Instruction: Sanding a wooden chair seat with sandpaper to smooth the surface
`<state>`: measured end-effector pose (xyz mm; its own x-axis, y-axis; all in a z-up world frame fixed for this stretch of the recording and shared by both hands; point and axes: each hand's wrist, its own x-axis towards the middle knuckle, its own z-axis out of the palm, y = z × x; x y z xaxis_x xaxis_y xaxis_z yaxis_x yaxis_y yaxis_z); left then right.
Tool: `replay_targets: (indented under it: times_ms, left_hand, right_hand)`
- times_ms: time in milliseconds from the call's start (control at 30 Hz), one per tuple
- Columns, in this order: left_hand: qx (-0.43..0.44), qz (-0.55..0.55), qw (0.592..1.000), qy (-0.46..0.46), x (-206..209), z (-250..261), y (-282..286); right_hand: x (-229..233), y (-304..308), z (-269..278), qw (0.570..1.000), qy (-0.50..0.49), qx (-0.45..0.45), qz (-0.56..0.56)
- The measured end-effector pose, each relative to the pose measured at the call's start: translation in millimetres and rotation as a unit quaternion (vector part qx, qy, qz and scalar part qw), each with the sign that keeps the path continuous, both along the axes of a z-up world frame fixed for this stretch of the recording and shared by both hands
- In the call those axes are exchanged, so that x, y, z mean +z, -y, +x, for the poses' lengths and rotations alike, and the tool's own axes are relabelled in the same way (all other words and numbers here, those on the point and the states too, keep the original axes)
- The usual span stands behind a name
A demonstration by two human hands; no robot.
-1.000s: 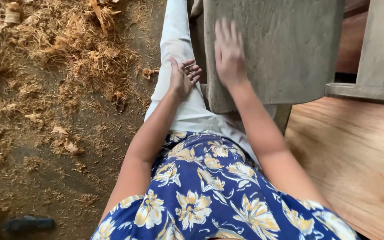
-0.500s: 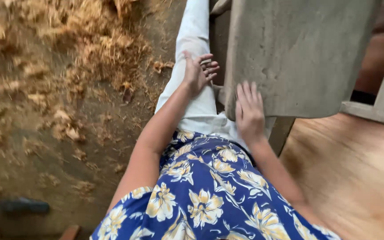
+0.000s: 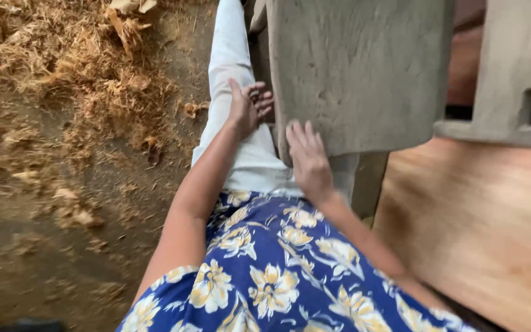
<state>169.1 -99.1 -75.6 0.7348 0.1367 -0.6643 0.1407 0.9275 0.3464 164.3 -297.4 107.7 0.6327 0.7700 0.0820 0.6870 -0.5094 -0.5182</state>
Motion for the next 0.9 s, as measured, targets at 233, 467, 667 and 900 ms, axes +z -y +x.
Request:
replay_targets:
  times_ms: [233, 467, 667, 900]
  left_hand:
    - [0.014, 0.015, 1.000, -0.021, 11.3, -4.8, -13.9]
    - [0.017, 0.021, 0.999, -0.022, -13.7, 3.7, -5.7]
    - [-0.005, 0.029, 1.000, -0.008, -9.5, -0.5, -13.3]
    - [0.016, 0.058, 0.998, -0.021, -4.1, -12.1, -8.0]
  right_hand:
    - [-57.5, -173.6, 156.2, 0.988, 0.125, -0.034, 0.089]
    - [-42.2, -80.4, 73.5, 0.972, 0.220, 0.057, 0.064]
    - [-64.9, -17.8, 33.4, 0.982, 0.185, 0.008, 0.045]
    - [-79.1, -126.9, 156.7, 0.991, 0.109, -0.076, 0.010]
